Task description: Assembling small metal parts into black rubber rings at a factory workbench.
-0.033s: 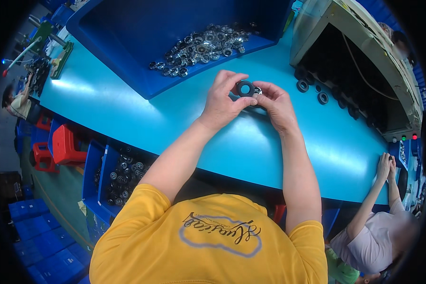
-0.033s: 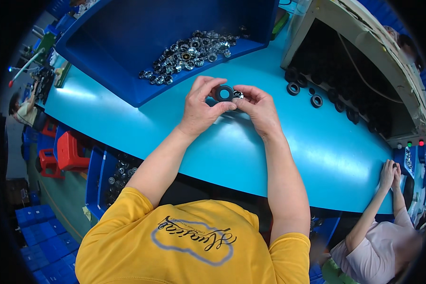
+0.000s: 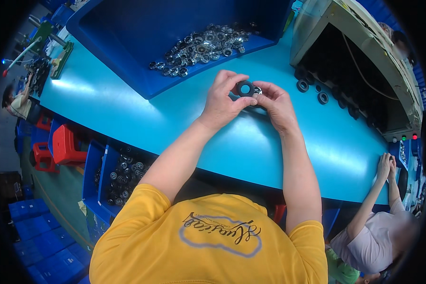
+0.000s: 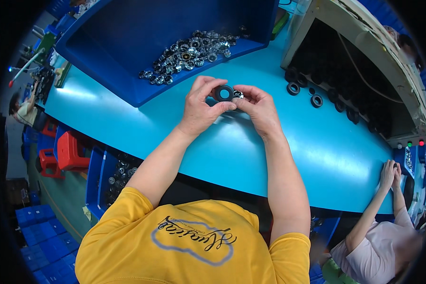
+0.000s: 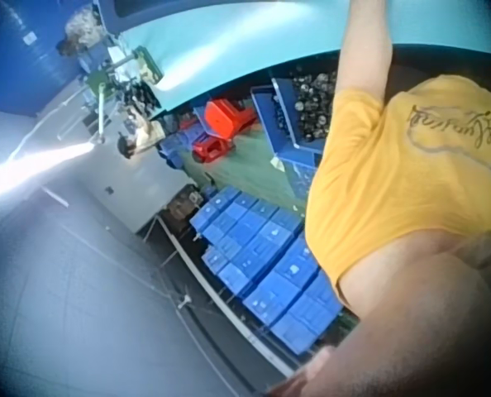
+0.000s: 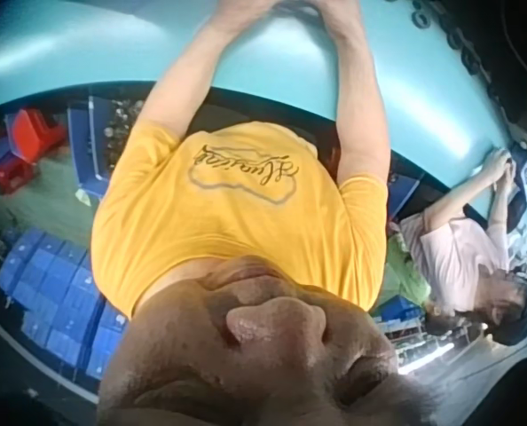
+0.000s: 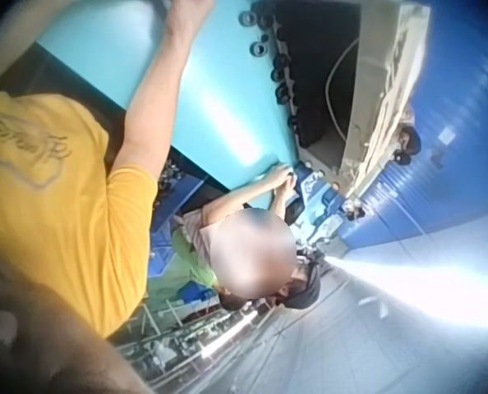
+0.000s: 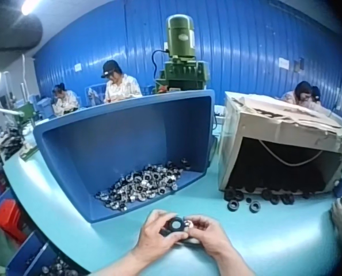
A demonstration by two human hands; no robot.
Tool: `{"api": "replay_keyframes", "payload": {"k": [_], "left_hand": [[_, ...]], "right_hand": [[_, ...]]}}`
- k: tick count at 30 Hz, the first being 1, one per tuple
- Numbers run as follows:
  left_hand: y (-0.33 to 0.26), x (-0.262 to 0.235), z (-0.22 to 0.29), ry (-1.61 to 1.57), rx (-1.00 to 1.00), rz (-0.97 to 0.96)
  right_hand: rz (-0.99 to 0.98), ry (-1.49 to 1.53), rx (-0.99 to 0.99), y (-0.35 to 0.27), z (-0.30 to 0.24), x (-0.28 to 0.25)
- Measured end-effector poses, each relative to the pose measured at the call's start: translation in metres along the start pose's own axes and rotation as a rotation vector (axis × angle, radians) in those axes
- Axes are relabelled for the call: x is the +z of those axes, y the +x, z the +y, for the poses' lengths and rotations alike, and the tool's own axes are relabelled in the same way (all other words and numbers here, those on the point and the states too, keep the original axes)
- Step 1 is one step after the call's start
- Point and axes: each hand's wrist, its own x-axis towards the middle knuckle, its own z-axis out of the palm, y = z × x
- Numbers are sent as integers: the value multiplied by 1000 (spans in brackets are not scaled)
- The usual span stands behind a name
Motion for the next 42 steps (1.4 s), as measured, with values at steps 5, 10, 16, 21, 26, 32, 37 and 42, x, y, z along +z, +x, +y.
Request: {"api": "replay_keyframes", "payload": {"k": [5, 10, 16, 21, 26, 32, 37, 42], "left_hand": [[0, 0, -4, -13, -23, -44], [0, -1, -3, -66, -83, -59], [0, 0, -7, -96, -132, -64], [1, -1, -4, -57, -139, -76], [2, 1, -10, -308, -199, -65], [5, -7, -26, -1170, -539, -243], [4, -9, -24, -1353, -634, -264], [3, -8, -33, -1402, -616, -321]], "right_hand": [[-34, 12, 6, 0, 0, -1], [-54, 18, 13, -1, -4, 2], [-67, 30, 21, 1, 0, 0], [-59, 18, 20, -1, -4, 0], [8, 92, -5, -3, -9, 8], [-5, 144, -113, 2, -2, 2], [-8, 170, -161, -2, -11, 5], [70, 117, -216, -2, -8, 5]]}}
